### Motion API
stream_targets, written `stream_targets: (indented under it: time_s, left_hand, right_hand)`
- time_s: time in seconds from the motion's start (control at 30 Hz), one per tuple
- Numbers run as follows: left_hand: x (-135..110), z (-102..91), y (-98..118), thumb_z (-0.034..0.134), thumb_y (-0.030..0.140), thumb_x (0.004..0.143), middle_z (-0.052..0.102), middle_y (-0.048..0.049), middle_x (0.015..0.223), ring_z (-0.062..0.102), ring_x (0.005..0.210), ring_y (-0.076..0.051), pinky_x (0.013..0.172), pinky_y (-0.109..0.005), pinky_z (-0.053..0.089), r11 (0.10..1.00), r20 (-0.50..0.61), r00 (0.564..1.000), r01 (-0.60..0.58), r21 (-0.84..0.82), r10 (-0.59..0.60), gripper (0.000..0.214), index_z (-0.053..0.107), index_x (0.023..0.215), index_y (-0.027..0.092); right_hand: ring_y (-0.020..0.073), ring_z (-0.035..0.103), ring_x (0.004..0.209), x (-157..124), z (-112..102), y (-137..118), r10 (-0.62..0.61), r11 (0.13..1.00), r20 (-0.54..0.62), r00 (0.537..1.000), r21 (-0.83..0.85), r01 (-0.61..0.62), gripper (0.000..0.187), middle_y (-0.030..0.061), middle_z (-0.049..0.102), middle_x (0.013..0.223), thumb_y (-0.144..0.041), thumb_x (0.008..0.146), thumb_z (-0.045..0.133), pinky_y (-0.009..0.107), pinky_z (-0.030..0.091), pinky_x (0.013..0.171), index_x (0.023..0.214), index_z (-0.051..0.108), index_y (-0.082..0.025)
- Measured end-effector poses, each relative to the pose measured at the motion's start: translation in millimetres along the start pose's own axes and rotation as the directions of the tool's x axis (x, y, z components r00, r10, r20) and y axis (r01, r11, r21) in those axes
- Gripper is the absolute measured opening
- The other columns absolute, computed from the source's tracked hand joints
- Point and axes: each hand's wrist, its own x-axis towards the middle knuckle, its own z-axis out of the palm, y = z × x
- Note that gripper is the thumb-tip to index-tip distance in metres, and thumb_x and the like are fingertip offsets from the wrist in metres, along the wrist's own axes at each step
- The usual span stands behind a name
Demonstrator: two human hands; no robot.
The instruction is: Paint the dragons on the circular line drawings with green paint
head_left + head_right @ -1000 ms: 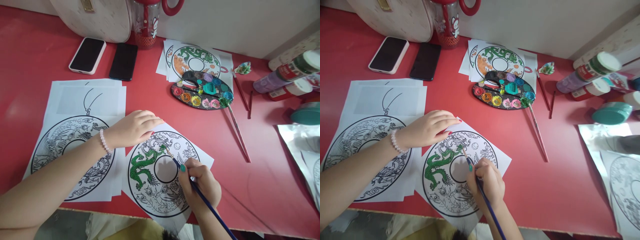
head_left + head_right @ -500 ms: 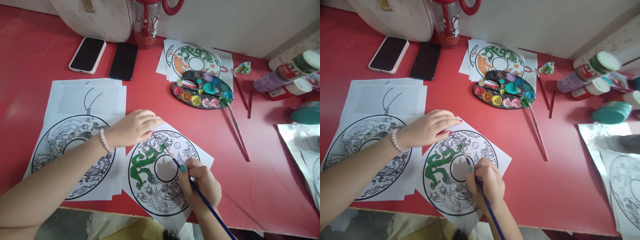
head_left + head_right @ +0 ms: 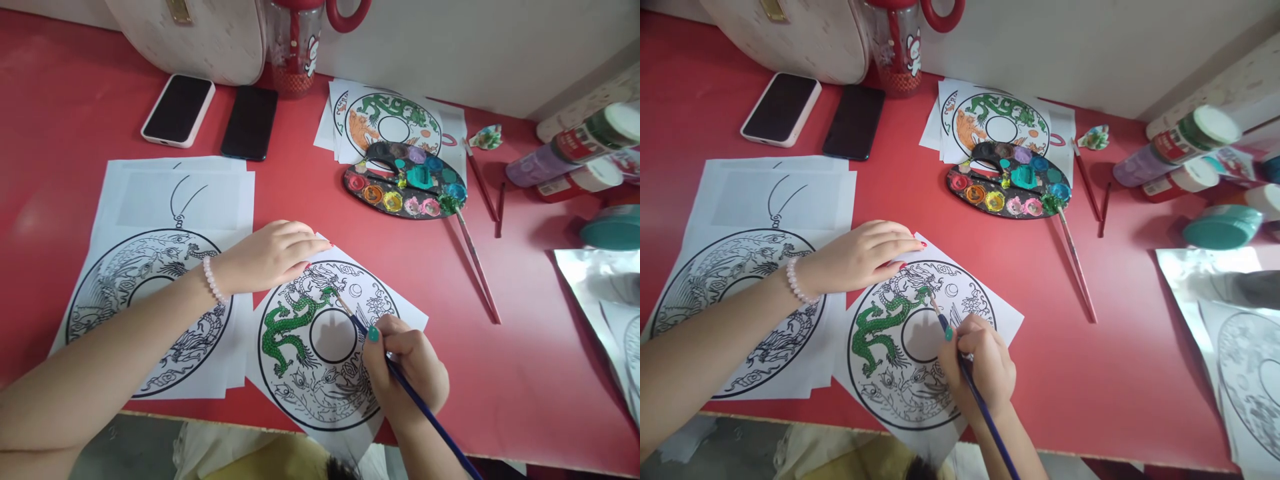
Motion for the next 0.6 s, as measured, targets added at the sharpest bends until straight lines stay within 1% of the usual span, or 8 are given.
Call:
stream_targets:
  time_s: [0.13, 0.27, 0.33, 0.43, 0.53, 0.6]
  left_hand:
    - [-0.5, 0.8, -0.9, 0.052, 0.013, 0.092, 0.062, -0.0097, 0.115, 0.055, 0.107, -0.022, 0.091, -0.038, 0.048, 1.000, -0.005, 1.000, -0.007, 0.005, 0.007, 0.033, 0.047, 0.124, 0.011]
    - [-0.6, 0.6, -1.0, 0.052, 0.013, 0.092, 0.062, -0.0098, 0.115, 0.055, 0.107, -0.023, 0.091, -0.038, 0.048, 1.000, -0.007, 1.000, -0.011, 0.010, 0.011, 0.034, 0.047, 0.125, 0.011]
    - [-0.6, 0.1, -0.7, 0.052, 0.013, 0.092, 0.062, -0.0097, 0.115, 0.055, 0.107, -0.023, 0.091, -0.038, 0.048, 1.000, -0.004, 1.000, -0.011, 0.010, 0.012, 0.034, 0.046, 0.125, 0.012]
    - [-0.5, -0.9, -0.2, 0.051, 0.013, 0.092, 0.062, -0.0101, 0.116, 0.055, 0.107, -0.022, 0.091, -0.038, 0.048, 1.000, 0.001, 1.000, -0.010, 0.013, 0.010, 0.034, 0.046, 0.126, 0.012]
    - [-0.6, -1.4, 0.0, 0.052, 0.013, 0.092, 0.062, -0.0100, 0.115, 0.055, 0.108, -0.022, 0.092, -0.038, 0.048, 1.000, 0.010, 1.000, -0.008, 0.013, 0.008, 0.035, 0.046, 0.126, 0.012]
    - [-0.7, -1.4, 0.0, 0.052, 0.014, 0.091, 0.062, -0.0098, 0.115, 0.055, 0.108, -0.023, 0.092, -0.038, 0.048, 1.000, 0.015, 1.000, -0.005, 0.013, 0.005, 0.035, 0.046, 0.126, 0.012]
  right_hand:
    - [0.0060, 0.043, 0.047, -0.1, -0.1, -0.5, -0.045, 0.995, 0.074, 0.996, 0.096, 0.038, 0.032, -0.0067, 0.049, 0.055, -0.003, 0.080, 0.053, 0.020, 0.029, 0.042, 0.071, 0.031, -0.023]
    - [0.0057, 0.043, 0.048, 1.3, 0.3, 0.3, -0.073, 0.994, 0.120, 0.990, 0.093, 0.062, 0.031, -0.0065, 0.049, 0.057, -0.003, 0.081, 0.054, 0.019, 0.028, 0.041, 0.072, 0.031, -0.023]
    - [0.0052, 0.041, 0.046, 2.1, 0.7, 1.1, -0.084, 0.996, 0.101, 0.991, 0.052, 0.079, 0.031, -0.0070, 0.048, 0.056, -0.005, 0.081, 0.053, 0.019, 0.027, 0.040, 0.071, 0.031, -0.023]
    - [0.0051, 0.040, 0.044, 2.0, 1.4, 1.3, -0.079, 0.997, 0.041, 0.996, -0.005, 0.079, 0.030, -0.0071, 0.049, 0.054, -0.008, 0.083, 0.053, 0.019, 0.026, 0.039, 0.069, 0.030, -0.023]
    - [0.0056, 0.042, 0.045, 0.6, 2.2, -0.3, -0.047, 0.999, 0.047, 0.998, -0.019, 0.048, 0.029, -0.0066, 0.050, 0.054, -0.011, 0.084, 0.052, 0.021, 0.026, 0.039, 0.069, 0.031, -0.023]
    - [0.0056, 0.040, 0.044, -0.1, 2.5, -1.6, -0.031, 0.999, 0.056, 0.998, -0.029, 0.032, 0.029, -0.0065, 0.049, 0.054, -0.012, 0.085, 0.052, 0.021, 0.025, 0.039, 0.069, 0.031, -0.023]
